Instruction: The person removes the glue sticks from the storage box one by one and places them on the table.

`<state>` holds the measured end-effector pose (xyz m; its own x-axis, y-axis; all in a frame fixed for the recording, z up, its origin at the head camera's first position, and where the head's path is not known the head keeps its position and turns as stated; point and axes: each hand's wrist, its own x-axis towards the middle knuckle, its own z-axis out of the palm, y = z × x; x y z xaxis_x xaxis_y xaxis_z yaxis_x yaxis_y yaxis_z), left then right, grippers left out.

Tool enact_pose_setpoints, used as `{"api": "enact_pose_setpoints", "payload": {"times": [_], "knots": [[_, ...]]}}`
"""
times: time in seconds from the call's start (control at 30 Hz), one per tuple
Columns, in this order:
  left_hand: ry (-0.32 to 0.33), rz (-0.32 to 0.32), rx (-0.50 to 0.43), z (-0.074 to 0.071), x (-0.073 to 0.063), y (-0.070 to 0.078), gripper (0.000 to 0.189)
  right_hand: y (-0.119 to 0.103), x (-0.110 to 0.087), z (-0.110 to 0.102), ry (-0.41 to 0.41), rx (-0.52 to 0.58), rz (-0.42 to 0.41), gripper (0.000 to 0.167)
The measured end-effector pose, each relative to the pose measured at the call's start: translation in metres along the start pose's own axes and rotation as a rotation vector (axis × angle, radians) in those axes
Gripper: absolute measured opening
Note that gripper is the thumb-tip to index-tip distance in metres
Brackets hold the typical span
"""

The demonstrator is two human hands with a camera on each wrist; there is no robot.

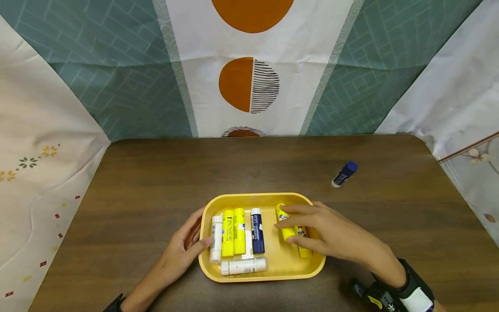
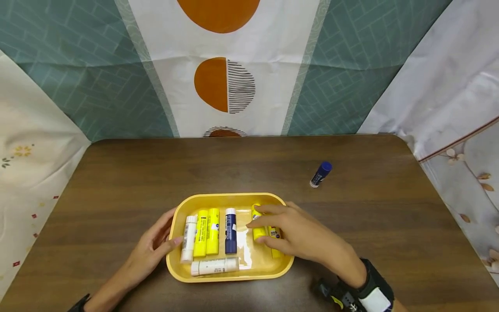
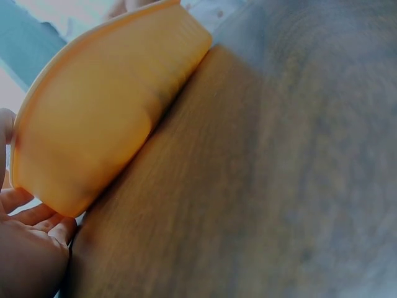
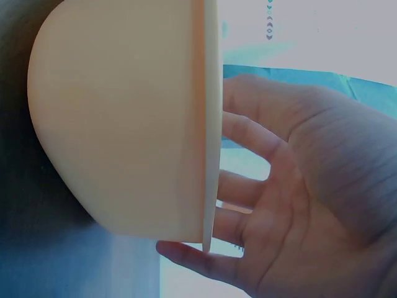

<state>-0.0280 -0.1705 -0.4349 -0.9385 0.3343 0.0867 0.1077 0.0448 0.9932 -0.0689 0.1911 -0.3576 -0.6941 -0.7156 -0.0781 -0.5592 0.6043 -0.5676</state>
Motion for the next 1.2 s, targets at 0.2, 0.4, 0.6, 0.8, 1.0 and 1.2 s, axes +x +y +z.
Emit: {"api": "enact_pose_setpoints", "payload": {"times": [0.2, 0.4, 0.6, 0.8, 1.0, 1.2], "knots": [[0.002, -0.010, 0.000, 0.003, -0.001, -0.001, 0.065, 0.003, -0.002, -0.003, -0.014, 0.100, 0.034, 0.035], [-0.001, 0.008, 0.013, 0.002, 0.000, 0.000, 0.064, 0.005, -0.002, -0.006, 0.045, 0.260, -0.021, 0.029], [0.007, -0.002, 0.013, 0.001, -0.002, 0.002, 0.065, 0.006, 0.002, -0.008, 0.100, 0.302, -0.008, 0.028], [0.016, -0.008, 0.020, -0.001, -0.003, 0.003, 0.065, 0.007, 0.006, -0.008, 0.111, 0.304, 0.026, 0.029], [-0.007, 0.004, 0.009, 0.000, 0.000, 0.003, 0.064, 0.008, 0.006, -0.006, 0.135, 0.256, 0.046, 0.035], [0.008, 0.002, 0.017, 0.001, 0.000, 0.003, 0.064, 0.008, 0.008, -0.004, 0.221, 0.235, 0.070, 0.038]]}}
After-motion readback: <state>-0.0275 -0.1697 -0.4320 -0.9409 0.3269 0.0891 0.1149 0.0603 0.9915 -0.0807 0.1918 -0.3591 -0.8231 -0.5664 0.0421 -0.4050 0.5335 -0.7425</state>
